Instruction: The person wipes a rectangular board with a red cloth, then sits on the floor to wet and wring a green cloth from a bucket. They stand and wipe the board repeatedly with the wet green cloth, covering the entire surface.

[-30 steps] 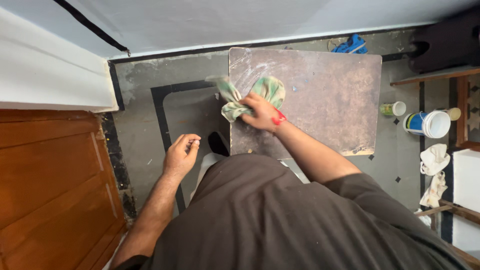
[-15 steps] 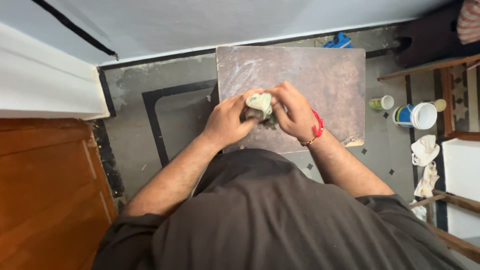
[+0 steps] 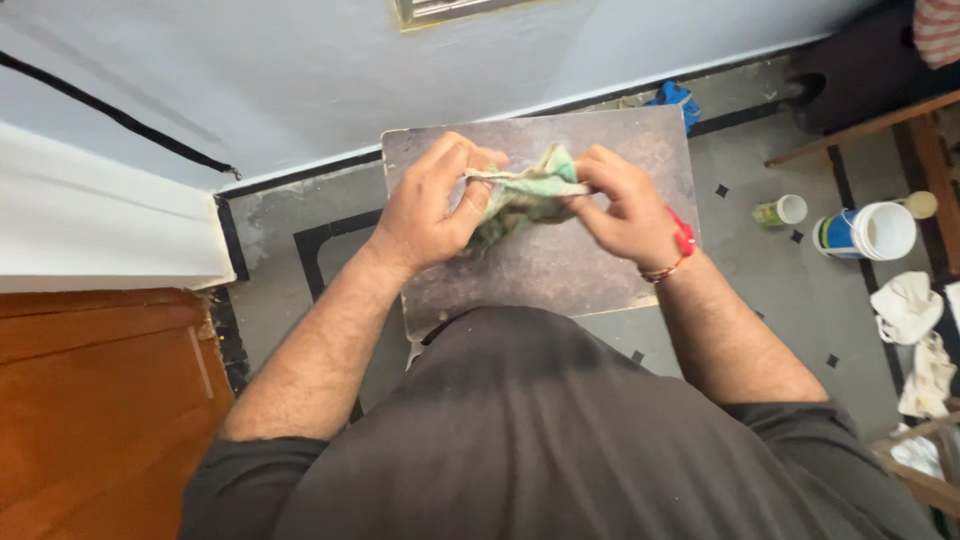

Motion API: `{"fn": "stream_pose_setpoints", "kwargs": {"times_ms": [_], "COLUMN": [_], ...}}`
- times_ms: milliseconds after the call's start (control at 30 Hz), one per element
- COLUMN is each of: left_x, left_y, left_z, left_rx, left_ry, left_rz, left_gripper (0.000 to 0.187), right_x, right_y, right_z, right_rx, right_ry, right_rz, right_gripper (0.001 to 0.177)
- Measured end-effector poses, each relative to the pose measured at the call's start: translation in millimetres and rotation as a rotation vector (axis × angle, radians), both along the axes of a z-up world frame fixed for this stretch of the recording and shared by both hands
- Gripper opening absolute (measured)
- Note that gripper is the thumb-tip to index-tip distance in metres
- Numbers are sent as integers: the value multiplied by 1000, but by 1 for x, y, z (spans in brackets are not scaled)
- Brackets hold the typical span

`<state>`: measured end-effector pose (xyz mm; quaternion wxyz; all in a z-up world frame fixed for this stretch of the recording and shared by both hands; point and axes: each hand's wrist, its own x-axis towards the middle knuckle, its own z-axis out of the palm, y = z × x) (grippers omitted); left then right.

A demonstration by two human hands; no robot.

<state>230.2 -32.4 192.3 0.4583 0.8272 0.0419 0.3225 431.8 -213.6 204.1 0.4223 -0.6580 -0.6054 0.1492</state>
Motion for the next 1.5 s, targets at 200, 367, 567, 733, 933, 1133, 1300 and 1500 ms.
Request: {"fn": "stream_pose_setpoints", "kwargs": {"times_ms": [200, 367, 567, 733, 933, 1133, 1300, 1500], "left_x": [63, 103, 90, 91, 91, 58, 3, -43], "left_y": [-59, -91, -92, -108, -34, 27, -6, -86], "left_z": [-17, -49, -75, -127, -114, -9, -10, -138], "left_rx": [-134, 71, 172, 264, 214, 554, 942, 334], "left_ry": [-68, 439, 319, 358, 23, -133, 139, 788], "left_rz": [-188, 60, 284, 308, 721, 456, 253, 110], "left_gripper": [52, 39, 24, 19, 18, 10, 16, 49], "right_x": [47, 85, 143, 167, 219, 264, 247, 166], "right_y": [-20, -39, -83, -109, -106, -117, -159, -218], "right_z": [-26, -37, -19, 12, 18, -12, -83, -195], "right_rx": [46, 191, 376, 439, 451, 591, 420, -371], "right_ry": [262, 885, 741, 723, 503, 850, 646, 426], "right_rz": [-23, 91, 157, 219, -94, -90, -99, -435], "right_gripper": [18, 19, 26, 25, 24, 14, 14, 25]}}
